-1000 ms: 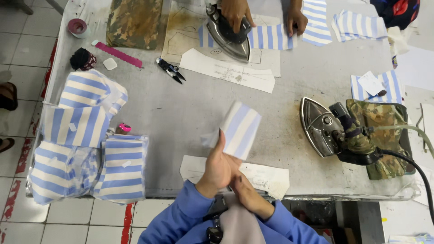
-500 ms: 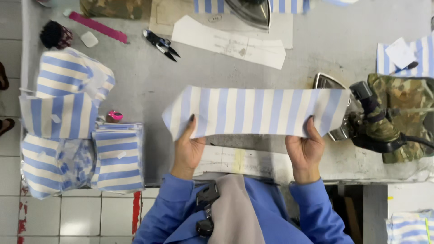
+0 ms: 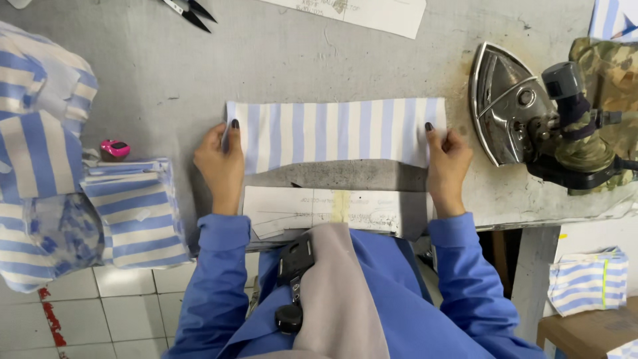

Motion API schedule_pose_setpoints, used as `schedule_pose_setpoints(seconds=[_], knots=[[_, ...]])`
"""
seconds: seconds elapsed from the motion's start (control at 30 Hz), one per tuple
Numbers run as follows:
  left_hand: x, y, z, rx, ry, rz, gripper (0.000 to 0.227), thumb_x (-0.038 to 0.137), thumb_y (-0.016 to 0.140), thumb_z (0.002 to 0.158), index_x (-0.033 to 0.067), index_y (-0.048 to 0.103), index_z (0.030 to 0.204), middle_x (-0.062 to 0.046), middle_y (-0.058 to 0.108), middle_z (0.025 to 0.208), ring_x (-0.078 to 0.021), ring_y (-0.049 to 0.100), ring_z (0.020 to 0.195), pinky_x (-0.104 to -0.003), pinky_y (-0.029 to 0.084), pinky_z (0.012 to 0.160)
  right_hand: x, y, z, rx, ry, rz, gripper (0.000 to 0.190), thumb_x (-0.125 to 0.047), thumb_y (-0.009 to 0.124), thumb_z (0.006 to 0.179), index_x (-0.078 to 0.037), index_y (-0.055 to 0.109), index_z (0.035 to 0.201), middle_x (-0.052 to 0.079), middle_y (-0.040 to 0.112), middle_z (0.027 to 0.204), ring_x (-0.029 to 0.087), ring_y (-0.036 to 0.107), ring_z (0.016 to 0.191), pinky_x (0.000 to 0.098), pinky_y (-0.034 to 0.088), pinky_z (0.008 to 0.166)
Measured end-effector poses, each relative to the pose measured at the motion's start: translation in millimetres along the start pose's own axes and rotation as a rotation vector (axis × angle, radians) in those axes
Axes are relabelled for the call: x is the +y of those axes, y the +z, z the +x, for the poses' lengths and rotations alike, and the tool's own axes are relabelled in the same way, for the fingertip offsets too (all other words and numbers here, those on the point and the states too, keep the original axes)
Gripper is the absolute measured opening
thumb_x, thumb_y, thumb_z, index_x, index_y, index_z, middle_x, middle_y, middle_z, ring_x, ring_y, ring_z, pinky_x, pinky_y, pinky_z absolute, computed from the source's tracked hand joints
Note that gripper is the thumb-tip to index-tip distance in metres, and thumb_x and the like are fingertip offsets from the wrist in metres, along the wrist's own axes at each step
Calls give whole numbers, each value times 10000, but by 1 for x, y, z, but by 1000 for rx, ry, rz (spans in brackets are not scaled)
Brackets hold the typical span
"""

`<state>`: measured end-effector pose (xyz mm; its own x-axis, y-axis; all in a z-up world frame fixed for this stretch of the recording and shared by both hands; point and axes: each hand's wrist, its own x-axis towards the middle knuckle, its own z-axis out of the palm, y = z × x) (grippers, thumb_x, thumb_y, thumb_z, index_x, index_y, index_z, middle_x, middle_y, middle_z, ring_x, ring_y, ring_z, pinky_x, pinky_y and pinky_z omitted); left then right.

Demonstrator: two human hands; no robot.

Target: The person aligns a paper pattern on a piece of blue and white striped fabric, marks the fabric with a pen, and irons it with a steam iron. The person repeats this process with another piece of fabric.

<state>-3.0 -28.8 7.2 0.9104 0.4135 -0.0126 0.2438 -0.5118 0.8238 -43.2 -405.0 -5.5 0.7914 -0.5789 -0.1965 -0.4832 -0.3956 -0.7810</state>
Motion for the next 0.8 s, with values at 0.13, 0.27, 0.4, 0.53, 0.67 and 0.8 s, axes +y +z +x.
schedule_pose_setpoints(seconds=[0.13, 0.27, 0.4, 0.53, 0.67, 0.8], knots=[[4, 3, -4, 216, 151, 111, 58, 23, 627, 821, 5, 663, 863, -161, 688, 739, -364, 672, 709, -381, 521, 555, -25, -4, -21, 151, -399, -351, 220, -8, 638, 942, -16, 539, 745, 137, 503, 543, 249, 535, 486, 272, 344, 445], [2, 0, -11, 202, 177, 213, 14, 61, 658, 830, 48, 660, 825, -98, 674, 682, -320, 665, 644, -333, 505, 536, -21, -1, -31, 174, -461, -532, 125, -39, 668, 908, -23, 559, 849, 119, 578, 616, 269, 614, 572, 315, 439, 475], [9, 5, 0, 170, 174, 420, 227, 323, 731, 790, 102, 685, 812, -57, 667, 666, -310, 668, 601, -392, 517, 492, -44, -2, -36, 314, -682, -608, 456, 17, 697, 765, -7, 495, 1173, 115, 474, 963, 327, 485, 887, 419, 417, 777], [9, 6, 14, 137, 264, 379, 72, 135, 704, 781, 95, 668, 829, -43, 653, 666, -287, 666, 581, -356, 513, 484, -35, 1, -50, 133, -669, -503, 456, 13, 597, 865, -22, 483, 1305, 186, 468, 1249, 383, 437, 1152, 479, 324, 938], [-7, 9, 19, 166, 228, 293, 61, 72, 684, 783, 97, 649, 826, -4, 641, 626, -211, 648, 510, -282, 491, 455, -27, 3, -59, -115, -545, -563, 446, -204, 462, 997, -81, 391, 1420, 168, 284, 1480, 371, 225, 1351, 532, 122, 1063], [11, 5, 19, 162, 303, 378, 99, 93, 707, 767, 117, 635, 831, 5, 619, 632, -231, 646, 541, -323, 495, 463, -24, 2, -59, -139, -525, -598, 493, -258, 417, 1016, -87, 307, 1465, 146, 209, 1518, 356, 172, 1377, 536, 60, 1077]])
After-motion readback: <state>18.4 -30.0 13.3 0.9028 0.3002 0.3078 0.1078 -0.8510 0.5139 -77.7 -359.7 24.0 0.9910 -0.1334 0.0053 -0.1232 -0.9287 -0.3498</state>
